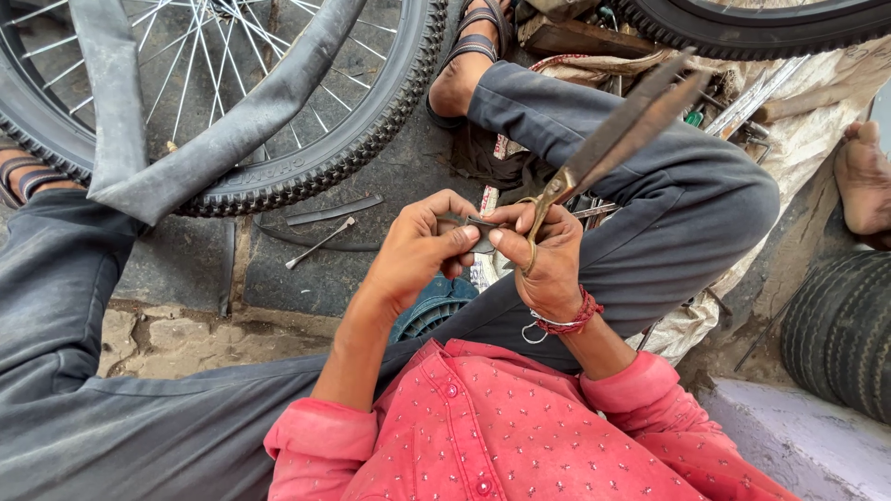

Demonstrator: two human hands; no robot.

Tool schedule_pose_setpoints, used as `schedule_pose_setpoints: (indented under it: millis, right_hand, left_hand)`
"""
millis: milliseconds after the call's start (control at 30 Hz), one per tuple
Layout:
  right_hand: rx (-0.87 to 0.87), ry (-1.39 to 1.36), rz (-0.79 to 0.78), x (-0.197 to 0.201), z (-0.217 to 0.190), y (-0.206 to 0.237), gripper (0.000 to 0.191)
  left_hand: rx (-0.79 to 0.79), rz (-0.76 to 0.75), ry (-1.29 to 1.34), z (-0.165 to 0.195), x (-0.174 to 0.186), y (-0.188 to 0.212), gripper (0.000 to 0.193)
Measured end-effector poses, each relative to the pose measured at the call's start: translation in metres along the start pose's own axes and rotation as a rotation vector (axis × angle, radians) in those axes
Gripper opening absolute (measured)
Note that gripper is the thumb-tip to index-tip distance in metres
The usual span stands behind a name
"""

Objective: The person cuts a small piece of rubber using scissors, then inserts a bicycle inner tube into the tire and rim. They proceed to seat the tire bead onto the rim by hand, working around the circumference to secure the tire.

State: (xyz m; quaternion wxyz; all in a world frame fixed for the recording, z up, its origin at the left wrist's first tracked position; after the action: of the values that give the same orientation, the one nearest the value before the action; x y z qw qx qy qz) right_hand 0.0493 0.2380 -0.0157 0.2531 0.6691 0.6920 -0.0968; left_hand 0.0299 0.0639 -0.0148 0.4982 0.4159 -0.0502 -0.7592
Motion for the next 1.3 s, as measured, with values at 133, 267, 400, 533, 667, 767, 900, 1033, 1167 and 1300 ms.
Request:
schedule_pose_setpoints:
  millis: [133, 267, 400, 533, 667, 767, 900, 1033, 1167, 1300]
  right_hand:
    - [0.024, 0.023, -0.032, 0.014, -0.003, 0.007, 0.027]
    - [0.100, 0.231, -0.134, 0.031, -0.014, 0.017, 0.029]
    - [0.116, 0.344, -0.220, 0.040, -0.020, 0.023, 0.028]
    - [0.178, 0.423, -0.223, 0.039, -0.021, 0.027, 0.026]
    - [0.256, 0.540, -0.224, 0.035, -0.025, 0.026, 0.026]
    - [0.299, 0.733, -0.248, 0.032, -0.031, 0.022, 0.027]
    - [0.485, 0.952, -0.271, 0.022, -0.040, 0.021, 0.027]
    - [0.339, 0.848, -0.237, 0.018, -0.037, 0.020, 0.030]
    - [-0.004, 0.482, -0.133, 0.030, -0.020, 0.015, 0.032]
    - [-0.251, 0.257, -0.107, 0.044, 0.000, 0.014, 0.034]
  left_hand:
    - [0.078, -0.049, 0.178, -0.008, -0.005, -0.001, 0.007]
    - [0.085, -0.105, 0.284, -0.020, -0.013, -0.008, 0.012]
    - [0.066, -0.117, 0.327, -0.028, -0.017, -0.012, 0.015]
    - [0.079, -0.077, 0.357, -0.032, -0.020, -0.014, 0.014]
    - [0.099, -0.026, 0.359, -0.032, -0.023, -0.013, 0.015]
    - [0.106, 0.000, 0.310, -0.031, -0.025, -0.011, 0.012]
    - [0.077, 0.049, 0.167, -0.025, -0.028, -0.010, 0.014]
    - [-0.135, 0.080, -0.247, -0.001, -0.027, -0.003, 0.029]
    - [-0.224, 0.117, -0.656, 0.019, -0.028, 0.010, 0.036]
    - [-0.354, 0.037, -0.853, 0.025, -0.039, 0.014, 0.038]
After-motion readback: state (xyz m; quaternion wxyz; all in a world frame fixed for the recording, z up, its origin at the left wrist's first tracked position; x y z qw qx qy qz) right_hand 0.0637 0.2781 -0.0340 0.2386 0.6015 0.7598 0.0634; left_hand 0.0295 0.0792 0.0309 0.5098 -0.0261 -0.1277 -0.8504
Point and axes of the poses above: each hand's wrist, its own y-axis away from the middle knuckle, its own x-axis out of the back of the hand, z = x × y, the point moved 4 cm from there along -y, towards the middle knuckle, and after that the axes turned 3 degrees about -z, right-handed, at the moved point
